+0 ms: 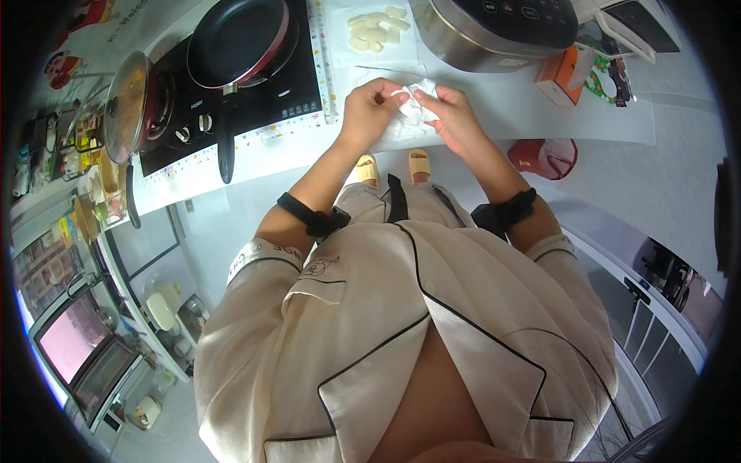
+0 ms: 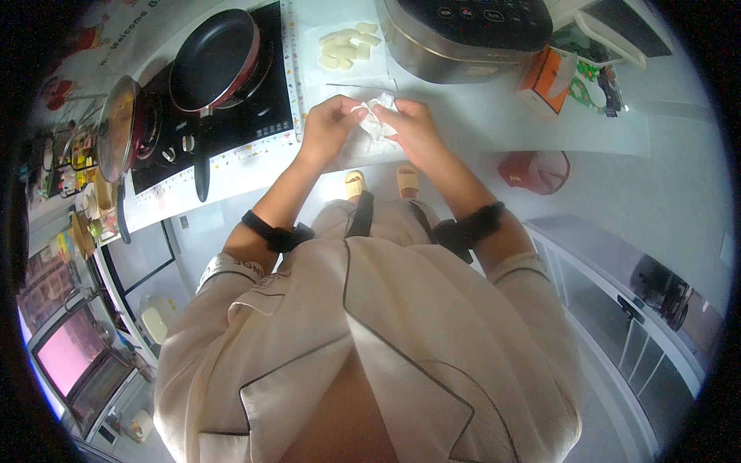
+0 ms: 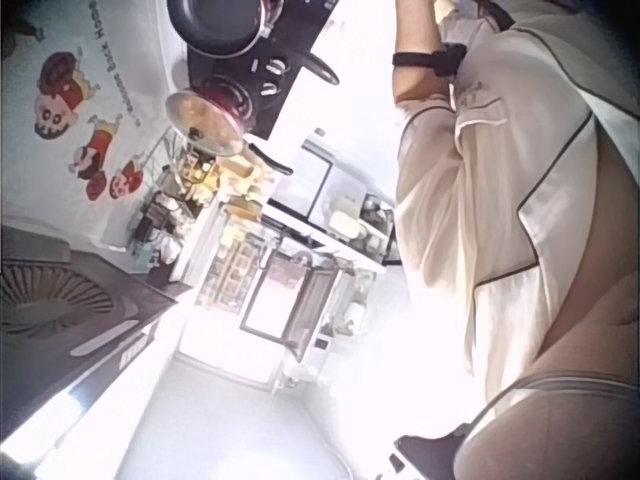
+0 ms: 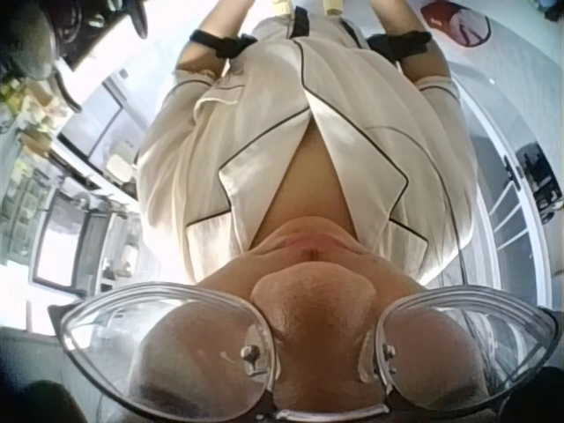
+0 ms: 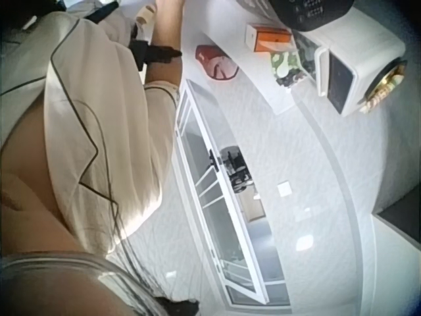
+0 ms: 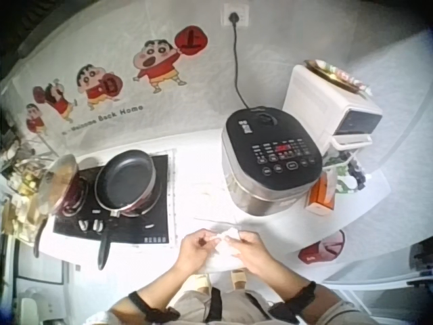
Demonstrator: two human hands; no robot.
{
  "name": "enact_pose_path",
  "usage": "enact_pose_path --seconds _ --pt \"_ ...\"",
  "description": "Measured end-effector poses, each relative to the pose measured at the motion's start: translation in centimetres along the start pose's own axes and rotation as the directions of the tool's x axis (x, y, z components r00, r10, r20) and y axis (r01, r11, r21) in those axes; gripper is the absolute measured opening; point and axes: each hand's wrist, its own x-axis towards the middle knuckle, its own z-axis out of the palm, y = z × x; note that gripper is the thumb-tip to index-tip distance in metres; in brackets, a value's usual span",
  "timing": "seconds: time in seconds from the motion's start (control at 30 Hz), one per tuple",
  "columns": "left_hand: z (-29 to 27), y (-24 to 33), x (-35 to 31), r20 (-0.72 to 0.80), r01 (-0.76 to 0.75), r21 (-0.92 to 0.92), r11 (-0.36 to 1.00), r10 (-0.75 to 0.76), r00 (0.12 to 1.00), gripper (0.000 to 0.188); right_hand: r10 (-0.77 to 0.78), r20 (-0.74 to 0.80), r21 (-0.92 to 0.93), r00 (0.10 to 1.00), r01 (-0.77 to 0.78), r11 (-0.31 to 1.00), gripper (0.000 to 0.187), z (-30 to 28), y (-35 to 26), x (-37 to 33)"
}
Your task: Clean and prepare sliced ginger by drying them with a paper towel and placing them in a bowl.
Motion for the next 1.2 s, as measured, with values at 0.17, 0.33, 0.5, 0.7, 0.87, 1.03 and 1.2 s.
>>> enact_pose_path --seconds 0.17,0.33,0.5,0.7,0.87,1.03,1.2 --pt "-0.4 -0.3 0.5 0.112 0.060 -0.084 0.995 -0.050 0.992 0.023 -0.034 -0.039 -0.179 0.999 0.026 0.984 0.025 -0.8 -0.3 0.2" --pt "-0.2 0.7 1.0 0.018 0.039 -0.375 0.926 -0.035 0.999 0.039 -0.508 0.048 -0.925 0.860 0.230 0.301 0.022 -1.1 -2.1 0.3" --pt "1.4 1.3 1.6 0.072 -0.519 0.379 0.766 0.535 0.842 0.030 -0.486 0.057 -0.828 0.872 0.313 0.465 0.024 -2.5 -1.8 1.1" --pt "1.4 1.4 1.7 -0.052 -0.278 0.253 0.927 0.300 0.953 0.028 -0.088 -0.113 -0.222 0.990 0.061 0.973 0.025 -3.8 -2.1 1.4" --pt "2.2 1.5 2.0 0.075 -0.219 0.270 0.937 0.207 0.976 0.025 0.046 -0.030 -0.095 0.998 -0.049 0.994 0.029 -4.5 -2.3 1.7" --pt "2.1 1.7 3.8 0.107 0.355 -0.518 0.778 -0.352 0.930 0.011 0.136 -0.012 -0.089 0.991 -0.136 0.987 0.022 -6.1 -1.9 1.5" --pt "2.5 -1.0 9.9 -0.197 0.155 -0.549 0.821 -0.307 0.931 0.016 0.223 -0.031 -0.257 0.974 -0.223 0.940 0.039 -9.7 -1.0 2.1"
